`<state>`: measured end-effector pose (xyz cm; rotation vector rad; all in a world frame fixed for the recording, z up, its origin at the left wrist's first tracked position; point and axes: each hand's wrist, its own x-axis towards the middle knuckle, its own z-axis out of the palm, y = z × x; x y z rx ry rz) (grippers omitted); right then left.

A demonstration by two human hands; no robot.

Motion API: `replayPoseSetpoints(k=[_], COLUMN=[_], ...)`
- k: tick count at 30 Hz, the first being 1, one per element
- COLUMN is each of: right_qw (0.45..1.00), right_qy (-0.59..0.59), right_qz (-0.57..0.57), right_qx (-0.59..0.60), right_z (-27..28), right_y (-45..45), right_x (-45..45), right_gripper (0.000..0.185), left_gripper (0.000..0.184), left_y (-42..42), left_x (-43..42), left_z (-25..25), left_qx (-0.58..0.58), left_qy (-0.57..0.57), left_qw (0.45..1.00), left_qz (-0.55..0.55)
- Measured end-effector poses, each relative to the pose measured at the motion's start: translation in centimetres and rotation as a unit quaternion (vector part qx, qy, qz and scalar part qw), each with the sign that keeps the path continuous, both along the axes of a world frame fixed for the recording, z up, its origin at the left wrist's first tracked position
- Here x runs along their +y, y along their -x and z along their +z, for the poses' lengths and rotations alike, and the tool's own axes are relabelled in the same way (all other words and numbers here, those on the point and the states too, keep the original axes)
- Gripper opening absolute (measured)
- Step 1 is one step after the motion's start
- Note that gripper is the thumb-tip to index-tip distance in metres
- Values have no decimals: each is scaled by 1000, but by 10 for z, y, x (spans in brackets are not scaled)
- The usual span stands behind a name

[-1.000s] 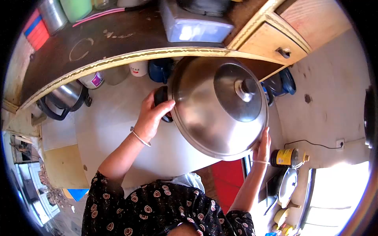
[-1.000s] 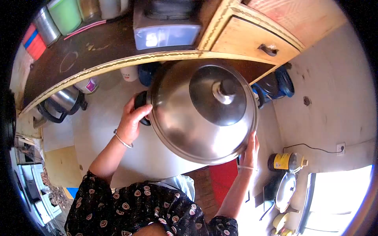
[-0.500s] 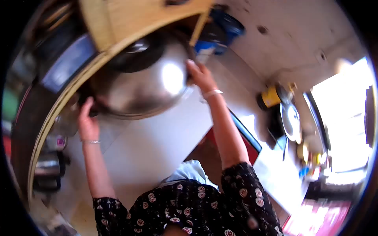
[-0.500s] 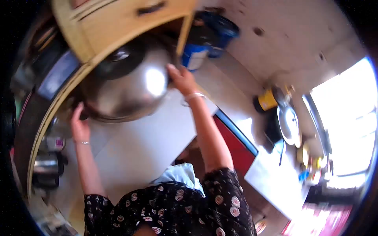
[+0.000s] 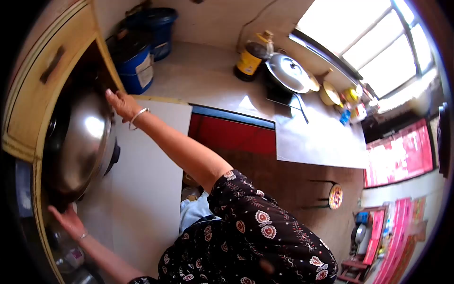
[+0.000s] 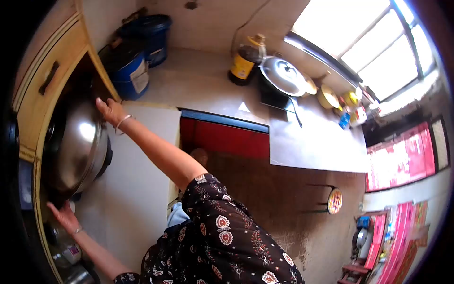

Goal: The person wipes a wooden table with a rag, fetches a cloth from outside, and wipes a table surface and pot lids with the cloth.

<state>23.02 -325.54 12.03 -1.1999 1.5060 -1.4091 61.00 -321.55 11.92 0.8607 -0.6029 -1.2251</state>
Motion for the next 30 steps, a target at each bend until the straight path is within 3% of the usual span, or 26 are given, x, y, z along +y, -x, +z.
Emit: replayPoseSetpoints(k=[3,5,6,8,10,11,13,16,22,28,30], right_qw=[999,997,994,970,980,966,968,957,949,890,869], right_qy=[-24,-53,-113,-240,-173,-227,-226,-213,-232,-265,-280], right_qz=[9,6,-8,23,-51,-51,-57,-96,-151,-294,-329], right_qx=[19,50,1,-19,-88,-110,-91,-173,-150,-227,-242], right_z=[-10,-26,-43,-69,-84,-79,-95,-108,-116,-129,-137], right_y=[18,31,37,54,48,49,51,50,73,102,109], right_x=[64,121,148,200,254,276,311,352,457,619,671], right_gripper=[80,74,68,64,54,52,48,42,41,38,36], left_gripper=[54,47,44,39,34,33,30,27,26,22,20], left_y=[-48,-5,17,58,105,127,164,206,274,345,363], left_x=[-1,21,40,62,87,100,127,166,246,366,415], left_z=[-59,-61,-59,-65,-70,-70,-69,-68,-96,-134,-125], left_qx=[-11,-58,-83,-137,-194,-226,-266,-278,-295,-291,-285], left_qy=[93,31,0,-30,-46,-45,-32,4,-31,-51,-64], left_qw=[981,988,989,971,944,928,897,861,780,686,647], left_qz=[-167,-138,-121,-195,-262,-291,-351,-427,-550,-665,-705])
